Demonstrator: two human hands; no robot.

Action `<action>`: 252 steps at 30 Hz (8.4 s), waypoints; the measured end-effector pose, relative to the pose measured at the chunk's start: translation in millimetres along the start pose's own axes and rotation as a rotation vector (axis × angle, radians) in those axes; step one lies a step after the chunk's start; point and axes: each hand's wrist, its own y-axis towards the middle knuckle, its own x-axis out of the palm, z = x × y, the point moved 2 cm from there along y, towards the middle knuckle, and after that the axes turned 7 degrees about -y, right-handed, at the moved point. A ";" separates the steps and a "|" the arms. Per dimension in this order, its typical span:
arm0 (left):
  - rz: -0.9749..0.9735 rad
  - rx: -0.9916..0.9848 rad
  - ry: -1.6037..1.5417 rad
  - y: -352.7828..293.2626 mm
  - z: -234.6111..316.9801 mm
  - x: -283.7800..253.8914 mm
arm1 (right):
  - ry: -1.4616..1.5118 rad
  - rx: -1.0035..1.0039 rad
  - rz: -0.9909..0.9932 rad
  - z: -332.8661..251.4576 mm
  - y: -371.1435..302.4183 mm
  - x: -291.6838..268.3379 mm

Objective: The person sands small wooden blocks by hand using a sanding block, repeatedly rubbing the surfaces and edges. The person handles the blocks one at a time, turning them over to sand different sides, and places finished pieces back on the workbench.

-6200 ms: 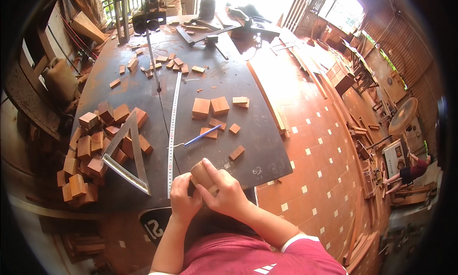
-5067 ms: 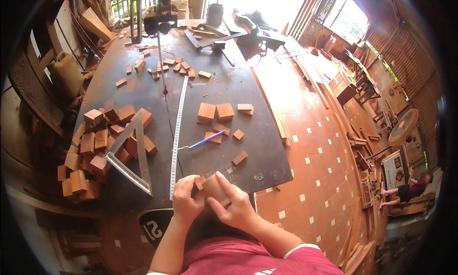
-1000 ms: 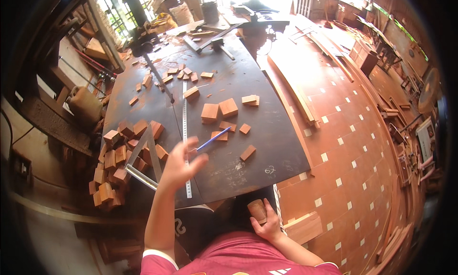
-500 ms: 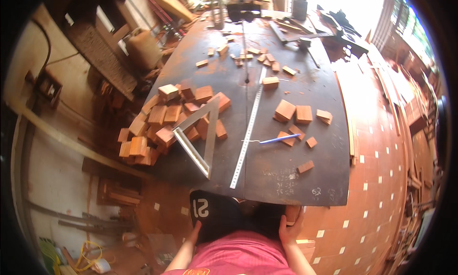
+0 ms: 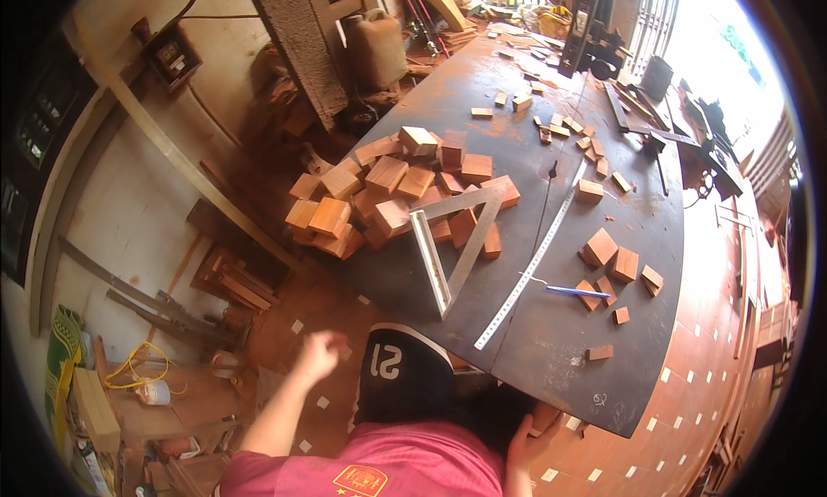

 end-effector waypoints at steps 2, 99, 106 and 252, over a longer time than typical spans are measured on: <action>0.231 0.202 -0.063 16.7 84.5 -46.9 | 0.018 -0.017 0.015 0.2 2.8 -1.5; -0.317 1.092 -0.082 -11.4 304.5 188.2 | -0.081 -0.296 -0.147 -159.0 129.4 -58.8; -0.310 1.087 -0.090 -12.3 302.5 187.3 | -0.160 -0.341 -0.134 -162.7 126.4 -57.2; -0.260 1.040 -0.108 -5.5 296.1 184.4 | -0.069 -0.229 -0.154 -170.2 122.8 -52.1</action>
